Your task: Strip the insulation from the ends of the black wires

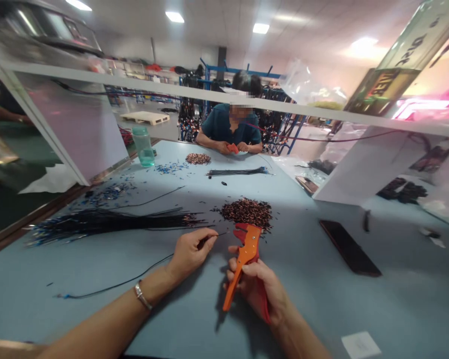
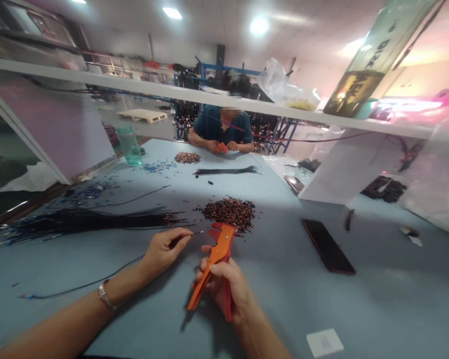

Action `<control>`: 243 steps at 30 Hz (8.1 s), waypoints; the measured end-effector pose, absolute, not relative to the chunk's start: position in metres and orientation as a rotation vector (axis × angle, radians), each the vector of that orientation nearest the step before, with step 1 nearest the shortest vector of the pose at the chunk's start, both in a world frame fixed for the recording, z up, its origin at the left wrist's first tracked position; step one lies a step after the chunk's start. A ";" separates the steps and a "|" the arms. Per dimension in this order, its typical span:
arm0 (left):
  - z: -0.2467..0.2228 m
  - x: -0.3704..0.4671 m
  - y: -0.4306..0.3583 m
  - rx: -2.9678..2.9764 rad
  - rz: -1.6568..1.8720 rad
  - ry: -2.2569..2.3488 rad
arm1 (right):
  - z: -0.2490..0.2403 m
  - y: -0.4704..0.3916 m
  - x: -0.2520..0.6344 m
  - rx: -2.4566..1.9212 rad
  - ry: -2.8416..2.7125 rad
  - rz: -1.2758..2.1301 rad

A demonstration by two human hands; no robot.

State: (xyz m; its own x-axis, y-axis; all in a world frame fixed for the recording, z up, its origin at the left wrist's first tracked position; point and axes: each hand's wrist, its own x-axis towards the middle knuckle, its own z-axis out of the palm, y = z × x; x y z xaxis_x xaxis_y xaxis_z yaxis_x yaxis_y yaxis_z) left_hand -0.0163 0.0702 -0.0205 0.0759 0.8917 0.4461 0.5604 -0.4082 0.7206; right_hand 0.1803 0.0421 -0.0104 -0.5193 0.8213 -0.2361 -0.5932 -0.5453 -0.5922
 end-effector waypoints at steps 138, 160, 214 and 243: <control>-0.017 0.054 0.093 1.009 1.213 0.993 | -0.033 0.088 0.248 -1.408 -2.031 0.230; -0.008 0.060 0.086 1.184 1.105 1.089 | -0.022 0.086 0.250 -1.221 -1.877 0.551; -0.017 0.070 0.070 1.065 1.132 1.011 | -0.023 0.069 0.247 -1.263 -2.139 0.186; 0.002 0.078 0.067 1.162 1.175 1.022 | -0.026 0.076 0.243 -1.350 -2.181 0.030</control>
